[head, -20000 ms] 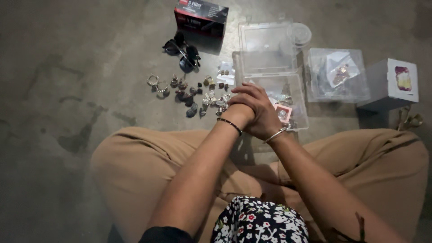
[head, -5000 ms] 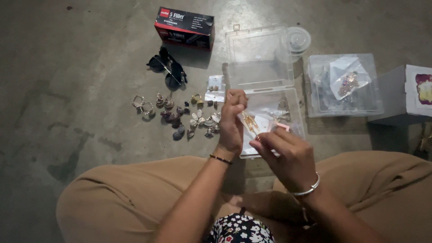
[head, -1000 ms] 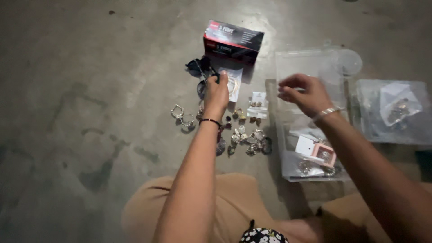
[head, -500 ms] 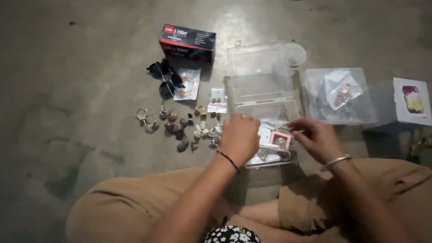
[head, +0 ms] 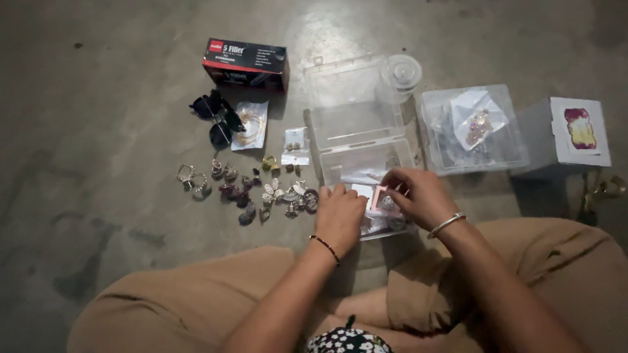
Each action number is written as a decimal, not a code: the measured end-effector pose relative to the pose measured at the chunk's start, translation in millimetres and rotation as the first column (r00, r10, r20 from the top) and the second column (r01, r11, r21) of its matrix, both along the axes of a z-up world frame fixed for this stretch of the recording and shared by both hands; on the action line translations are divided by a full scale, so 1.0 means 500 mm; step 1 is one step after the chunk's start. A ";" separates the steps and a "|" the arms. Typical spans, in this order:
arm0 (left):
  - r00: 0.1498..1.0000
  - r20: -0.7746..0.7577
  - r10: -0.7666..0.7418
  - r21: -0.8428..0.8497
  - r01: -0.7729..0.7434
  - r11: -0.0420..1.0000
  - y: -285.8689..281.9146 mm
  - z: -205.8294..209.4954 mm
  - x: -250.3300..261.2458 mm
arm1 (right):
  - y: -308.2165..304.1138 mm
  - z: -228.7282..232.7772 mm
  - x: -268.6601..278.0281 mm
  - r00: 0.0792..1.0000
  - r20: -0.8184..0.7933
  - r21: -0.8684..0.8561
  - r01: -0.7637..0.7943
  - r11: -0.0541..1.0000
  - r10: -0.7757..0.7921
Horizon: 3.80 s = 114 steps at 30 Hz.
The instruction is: The person sits on the floor and handles various jewelry items, including rings and bracelets, taking them from plastic bags and placing them into clear storage boxes. The person tries on a gold bracelet and a silver ring, then returns them to their packaging and boxes.
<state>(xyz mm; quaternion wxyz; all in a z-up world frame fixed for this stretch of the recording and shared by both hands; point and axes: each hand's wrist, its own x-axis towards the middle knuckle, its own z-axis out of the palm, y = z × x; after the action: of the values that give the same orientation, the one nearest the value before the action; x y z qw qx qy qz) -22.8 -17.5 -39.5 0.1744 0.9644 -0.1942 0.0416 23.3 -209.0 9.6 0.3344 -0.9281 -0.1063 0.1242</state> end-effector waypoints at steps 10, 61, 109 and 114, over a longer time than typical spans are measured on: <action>0.880 -0.473 0.037 -0.360 -0.232 0.904 0.060 0.016 0.091 | -0.061 -0.040 0.032 0.968 -0.228 0.368 0.184 0.912 -0.104; 0.888 0.338 -0.311 -0.013 0.336 0.942 -0.029 0.125 0.009 | -0.073 -0.045 0.034 0.901 -0.393 0.919 0.389 0.060 0.181; 0.883 -0.424 0.200 0.410 -0.009 0.912 0.035 0.235 0.022 | -0.034 -0.039 0.041 0.900 -0.434 0.727 0.369 0.579 -0.028; 0.824 -0.523 0.219 0.419 0.024 0.908 0.039 0.243 0.021 | -0.038 -0.045 0.041 0.904 -0.427 0.711 0.354 0.607 -0.027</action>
<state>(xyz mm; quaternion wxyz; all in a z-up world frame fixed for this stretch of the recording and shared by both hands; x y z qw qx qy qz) -12.4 2.0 82.1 0.0162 0.9574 -0.0883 -0.2744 43.9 -227.8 -12.8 0.7253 -0.6573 0.0180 0.2037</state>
